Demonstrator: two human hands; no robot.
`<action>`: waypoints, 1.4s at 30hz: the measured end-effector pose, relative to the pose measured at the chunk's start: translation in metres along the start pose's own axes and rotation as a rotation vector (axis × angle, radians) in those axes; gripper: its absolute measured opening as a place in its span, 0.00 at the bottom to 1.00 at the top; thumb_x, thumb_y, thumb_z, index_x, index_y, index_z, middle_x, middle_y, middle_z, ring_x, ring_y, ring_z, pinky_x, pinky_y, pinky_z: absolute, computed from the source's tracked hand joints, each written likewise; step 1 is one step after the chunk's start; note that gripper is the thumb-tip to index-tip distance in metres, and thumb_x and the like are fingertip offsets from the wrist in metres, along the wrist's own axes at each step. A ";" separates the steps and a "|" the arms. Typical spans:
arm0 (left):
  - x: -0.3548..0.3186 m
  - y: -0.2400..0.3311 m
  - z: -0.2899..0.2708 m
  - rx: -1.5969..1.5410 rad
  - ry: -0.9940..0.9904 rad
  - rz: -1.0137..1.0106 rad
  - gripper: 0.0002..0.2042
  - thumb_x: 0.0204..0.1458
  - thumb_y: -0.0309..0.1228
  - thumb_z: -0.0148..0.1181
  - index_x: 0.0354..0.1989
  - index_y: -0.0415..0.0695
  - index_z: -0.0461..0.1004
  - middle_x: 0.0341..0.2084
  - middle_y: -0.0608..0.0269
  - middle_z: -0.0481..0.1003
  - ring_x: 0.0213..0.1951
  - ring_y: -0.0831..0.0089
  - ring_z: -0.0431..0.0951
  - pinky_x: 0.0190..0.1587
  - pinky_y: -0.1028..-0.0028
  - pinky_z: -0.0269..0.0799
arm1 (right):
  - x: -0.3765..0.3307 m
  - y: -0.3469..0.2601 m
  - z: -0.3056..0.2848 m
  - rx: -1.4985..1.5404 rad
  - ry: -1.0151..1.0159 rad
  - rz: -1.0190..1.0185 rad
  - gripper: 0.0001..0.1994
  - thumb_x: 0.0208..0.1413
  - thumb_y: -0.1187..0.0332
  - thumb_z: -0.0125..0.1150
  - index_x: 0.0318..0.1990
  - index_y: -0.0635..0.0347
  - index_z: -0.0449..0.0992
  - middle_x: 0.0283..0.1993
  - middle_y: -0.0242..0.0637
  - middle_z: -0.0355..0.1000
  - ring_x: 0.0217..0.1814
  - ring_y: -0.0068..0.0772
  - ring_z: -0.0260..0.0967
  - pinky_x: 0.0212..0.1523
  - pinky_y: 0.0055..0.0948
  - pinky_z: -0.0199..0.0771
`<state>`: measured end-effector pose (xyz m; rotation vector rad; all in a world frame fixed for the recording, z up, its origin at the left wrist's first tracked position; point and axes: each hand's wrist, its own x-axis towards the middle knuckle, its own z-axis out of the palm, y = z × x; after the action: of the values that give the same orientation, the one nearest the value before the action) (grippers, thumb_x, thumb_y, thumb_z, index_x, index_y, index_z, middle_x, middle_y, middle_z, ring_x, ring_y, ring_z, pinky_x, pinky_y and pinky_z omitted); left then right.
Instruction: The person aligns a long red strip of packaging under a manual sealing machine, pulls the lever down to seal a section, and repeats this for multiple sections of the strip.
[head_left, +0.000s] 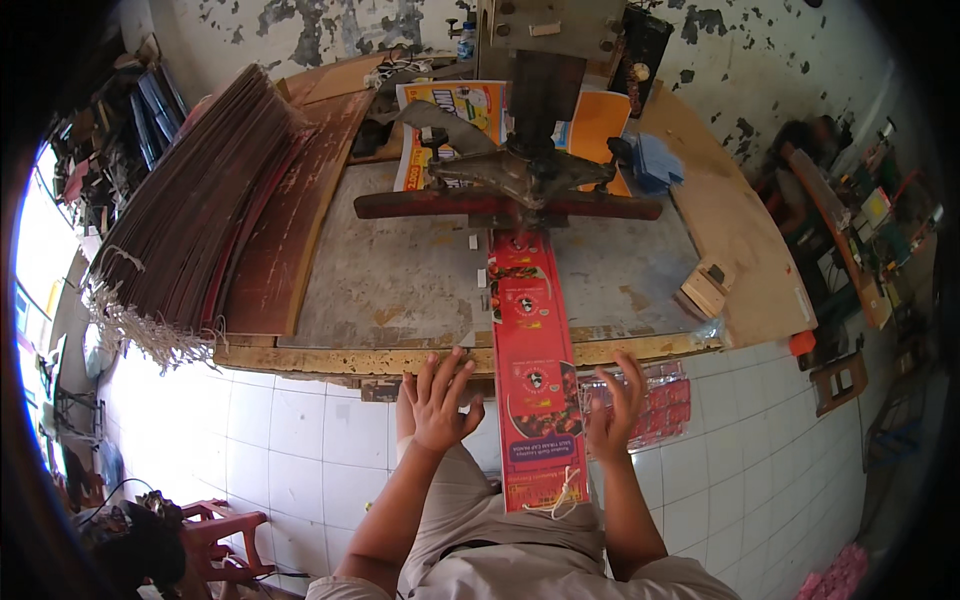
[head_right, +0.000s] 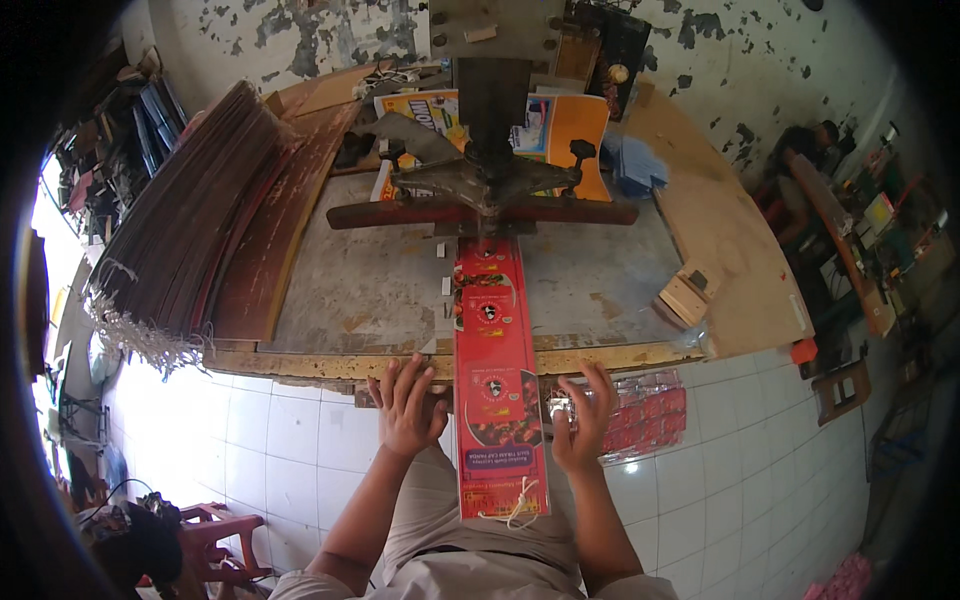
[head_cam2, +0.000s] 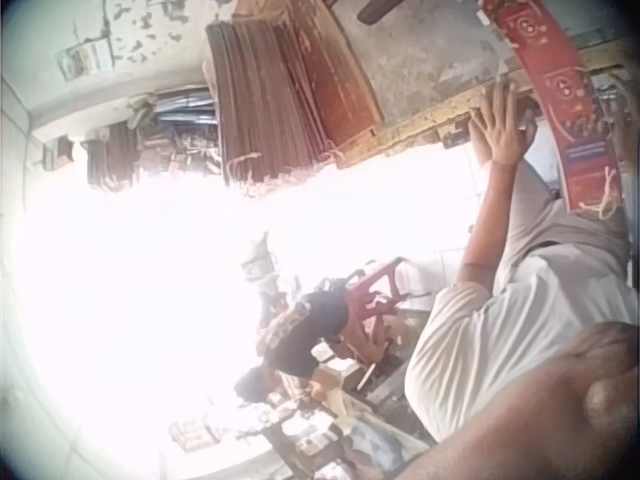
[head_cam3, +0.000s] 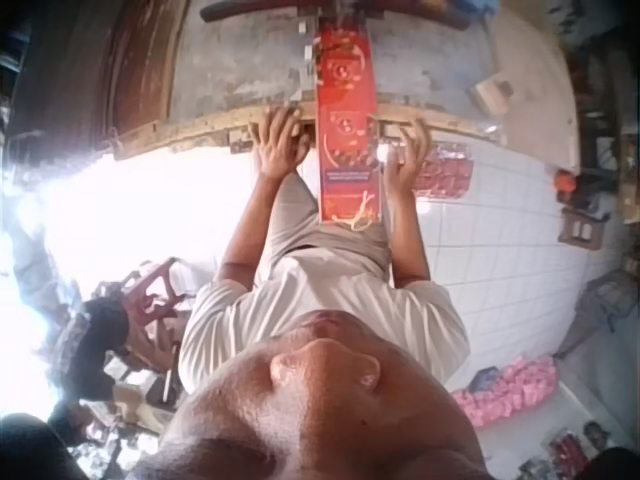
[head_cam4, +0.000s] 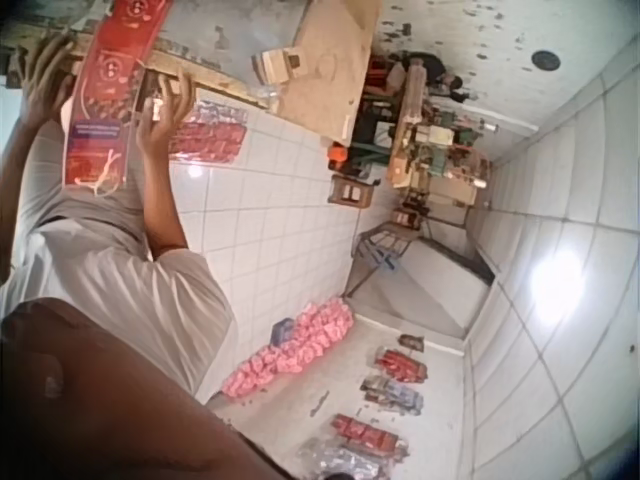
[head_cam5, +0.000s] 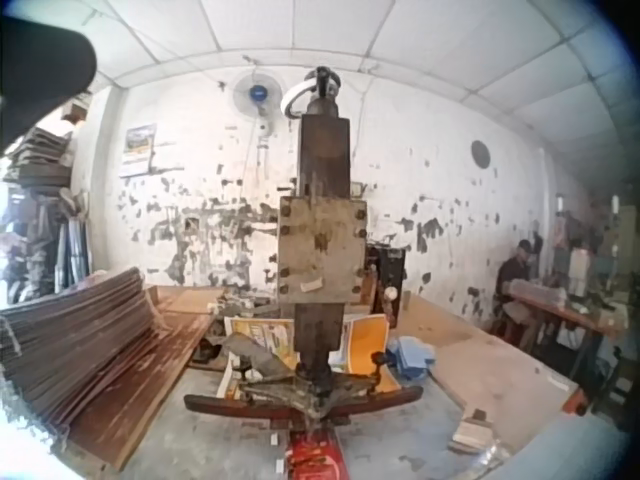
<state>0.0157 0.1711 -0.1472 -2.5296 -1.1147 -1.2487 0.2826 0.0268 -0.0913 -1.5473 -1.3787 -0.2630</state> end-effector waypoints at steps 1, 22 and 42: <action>0.001 0.000 0.000 0.002 0.004 0.000 0.30 0.59 0.44 0.69 0.72 0.56 0.79 0.78 0.66 0.73 0.83 0.54 0.61 0.86 0.44 0.29 | -0.004 -0.007 -0.005 0.004 -0.011 0.004 0.25 0.79 0.51 0.54 0.69 0.59 0.79 0.74 0.47 0.73 0.83 0.49 0.61 0.82 0.57 0.54; 0.035 0.024 -0.045 -0.157 -0.027 -0.081 0.28 0.58 0.37 0.67 0.69 0.51 0.79 0.73 0.64 0.76 0.76 0.59 0.71 0.82 0.47 0.44 | -0.023 -0.067 -0.053 0.299 -0.477 -0.042 0.49 0.53 0.34 0.82 0.74 0.60 0.78 0.85 0.59 0.60 0.88 0.67 0.56 0.83 0.58 0.60; 0.106 0.025 -0.059 -0.263 -0.258 0.104 0.30 0.59 0.43 0.63 0.69 0.44 0.79 0.71 0.57 0.78 0.75 0.51 0.73 0.78 0.45 0.60 | 0.047 -0.029 -0.006 -0.044 -0.462 -0.166 0.56 0.57 0.15 0.57 0.77 0.54 0.76 0.88 0.58 0.57 0.91 0.65 0.49 0.85 0.70 0.43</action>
<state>0.0361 0.1897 -0.0259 -2.9714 -0.8969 -1.1340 0.2761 0.0469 -0.0397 -1.5928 -1.8762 -0.0334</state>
